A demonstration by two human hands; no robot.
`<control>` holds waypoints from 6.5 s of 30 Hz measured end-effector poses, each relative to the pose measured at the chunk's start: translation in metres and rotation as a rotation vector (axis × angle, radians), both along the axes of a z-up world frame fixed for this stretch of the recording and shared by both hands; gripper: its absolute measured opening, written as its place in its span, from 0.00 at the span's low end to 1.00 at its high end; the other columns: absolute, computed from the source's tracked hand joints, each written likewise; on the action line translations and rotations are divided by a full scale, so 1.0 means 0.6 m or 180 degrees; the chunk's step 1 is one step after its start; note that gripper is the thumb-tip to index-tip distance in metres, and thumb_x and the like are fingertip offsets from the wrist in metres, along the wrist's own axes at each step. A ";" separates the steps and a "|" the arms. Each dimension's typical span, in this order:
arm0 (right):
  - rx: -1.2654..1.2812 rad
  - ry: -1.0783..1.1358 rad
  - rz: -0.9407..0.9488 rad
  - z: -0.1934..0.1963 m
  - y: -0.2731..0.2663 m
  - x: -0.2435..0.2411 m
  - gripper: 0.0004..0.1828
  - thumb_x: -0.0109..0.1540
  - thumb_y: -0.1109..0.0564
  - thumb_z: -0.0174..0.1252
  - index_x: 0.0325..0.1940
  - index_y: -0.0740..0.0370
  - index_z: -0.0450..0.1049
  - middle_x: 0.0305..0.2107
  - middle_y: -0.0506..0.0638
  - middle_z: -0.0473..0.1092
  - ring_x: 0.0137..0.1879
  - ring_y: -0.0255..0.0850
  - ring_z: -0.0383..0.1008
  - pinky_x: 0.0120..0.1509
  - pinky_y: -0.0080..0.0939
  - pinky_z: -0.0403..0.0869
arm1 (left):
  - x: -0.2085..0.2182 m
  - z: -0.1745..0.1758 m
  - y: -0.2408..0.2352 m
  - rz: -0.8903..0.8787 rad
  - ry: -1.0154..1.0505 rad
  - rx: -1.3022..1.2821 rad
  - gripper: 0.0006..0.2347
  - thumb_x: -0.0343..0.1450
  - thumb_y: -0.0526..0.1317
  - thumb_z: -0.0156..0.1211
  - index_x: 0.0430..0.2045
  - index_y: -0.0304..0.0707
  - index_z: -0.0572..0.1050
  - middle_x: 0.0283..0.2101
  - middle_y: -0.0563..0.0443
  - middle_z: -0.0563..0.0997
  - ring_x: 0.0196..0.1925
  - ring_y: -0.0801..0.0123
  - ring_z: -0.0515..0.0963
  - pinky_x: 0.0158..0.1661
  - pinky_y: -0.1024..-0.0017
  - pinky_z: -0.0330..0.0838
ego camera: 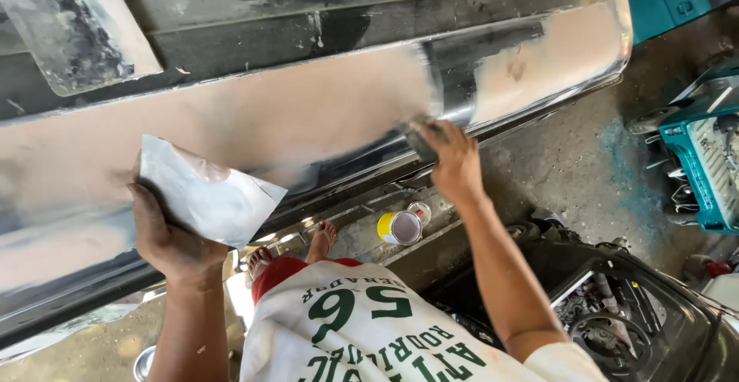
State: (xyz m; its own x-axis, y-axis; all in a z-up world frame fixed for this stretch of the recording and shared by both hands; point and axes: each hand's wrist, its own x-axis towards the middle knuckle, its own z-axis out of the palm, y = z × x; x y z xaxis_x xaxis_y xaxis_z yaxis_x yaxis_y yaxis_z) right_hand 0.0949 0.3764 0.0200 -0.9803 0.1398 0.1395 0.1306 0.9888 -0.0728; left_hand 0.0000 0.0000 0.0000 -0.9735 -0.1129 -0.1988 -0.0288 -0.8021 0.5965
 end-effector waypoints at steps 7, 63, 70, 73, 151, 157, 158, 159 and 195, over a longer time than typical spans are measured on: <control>-0.1234 0.0648 0.0088 0.040 -0.132 0.125 0.43 0.47 0.80 0.42 0.61 0.51 0.72 0.57 0.48 0.69 0.64 0.49 0.68 0.68 0.59 0.66 | 0.012 0.002 -0.008 -0.0549 -0.0078 0.0066 0.13 0.75 0.47 0.49 0.45 0.42 0.76 0.40 0.58 0.76 0.47 0.75 0.75 0.52 0.80 0.67; -0.5020 0.1242 0.0216 -0.057 -0.337 0.094 0.28 0.63 0.49 0.57 0.61 0.68 0.63 0.33 0.51 0.66 0.37 0.38 0.67 0.37 0.39 0.69 | 0.135 -0.042 -0.081 -0.1793 -0.0188 -0.0279 0.05 0.64 0.34 0.59 0.29 0.31 0.78 0.17 0.43 0.77 0.15 0.65 0.75 0.19 0.68 0.70; -0.5778 0.1630 0.1153 -0.023 -0.367 0.053 0.36 0.69 0.47 0.49 0.74 0.70 0.47 0.33 0.51 0.60 0.35 0.35 0.63 0.37 0.34 0.68 | 0.170 0.056 -0.004 -0.3007 -0.1349 0.0149 0.06 0.64 0.36 0.65 0.25 0.30 0.77 0.21 0.43 0.81 0.19 0.66 0.80 0.25 0.69 0.76; -0.5224 0.1036 0.0659 -0.073 -0.343 0.075 0.39 0.63 0.42 0.57 0.70 0.69 0.60 0.33 0.48 0.67 0.38 0.32 0.68 0.40 0.32 0.69 | 0.135 0.077 -0.010 -0.2559 -0.1252 0.0323 0.07 0.66 0.35 0.65 0.21 0.31 0.74 0.20 0.42 0.80 0.18 0.65 0.80 0.24 0.67 0.76; -0.4834 0.1225 -0.4041 0.120 -0.387 -0.132 0.18 0.60 0.68 0.52 0.55 0.72 0.67 0.46 0.59 0.71 0.50 0.48 0.74 0.50 0.42 0.76 | -0.105 -0.073 -0.173 0.1212 0.2392 -0.3407 0.16 0.78 0.37 0.43 0.52 0.14 0.66 0.47 0.17 0.76 0.39 0.35 0.81 0.34 0.56 0.76; -0.4383 0.1125 -0.4222 0.100 -0.330 -0.157 0.07 0.64 0.65 0.51 0.45 0.68 0.71 0.35 0.55 0.72 0.39 0.41 0.74 0.38 0.38 0.76 | -0.105 -0.077 -0.176 0.1240 0.2450 -0.3638 0.17 0.77 0.37 0.44 0.49 0.11 0.67 0.48 0.19 0.75 0.42 0.31 0.80 0.39 0.51 0.76; -0.4457 0.1116 -0.4013 0.117 -0.333 -0.166 0.14 0.62 0.64 0.53 0.51 0.70 0.70 0.42 0.56 0.72 0.43 0.42 0.74 0.42 0.35 0.77 | -0.109 -0.072 -0.172 0.1353 0.2505 -0.3626 0.15 0.78 0.36 0.44 0.50 0.14 0.66 0.47 0.17 0.75 0.38 0.30 0.80 0.34 0.51 0.74; -0.4525 0.1113 -0.3845 0.133 -0.340 -0.168 0.22 0.60 0.62 0.55 0.58 0.72 0.68 0.49 0.58 0.71 0.47 0.43 0.75 0.46 0.33 0.78 | -0.110 -0.068 -0.172 0.1426 0.2566 -0.3610 0.13 0.78 0.35 0.44 0.51 0.17 0.64 0.46 0.16 0.75 0.33 0.29 0.79 0.30 0.51 0.71; -0.3891 0.1401 -0.4229 0.118 -0.188 -0.152 0.08 0.63 0.65 0.53 0.46 0.68 0.70 0.44 0.57 0.69 0.40 0.43 0.75 0.33 0.34 0.79 | -0.109 -0.071 -0.174 0.1568 0.2646 -0.4082 0.13 0.80 0.31 0.40 0.53 0.12 0.64 0.54 0.18 0.69 0.40 0.22 0.78 0.35 0.43 0.71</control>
State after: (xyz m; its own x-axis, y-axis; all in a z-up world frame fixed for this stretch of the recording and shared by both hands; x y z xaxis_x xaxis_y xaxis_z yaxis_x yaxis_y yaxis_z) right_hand 0.0035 0.2638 0.0907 -0.0826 0.8963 -0.4357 0.4553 -0.3549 -0.8165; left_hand -0.0653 -0.1041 -0.0425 -0.5781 -0.1008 0.8097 0.7286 0.3832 0.5678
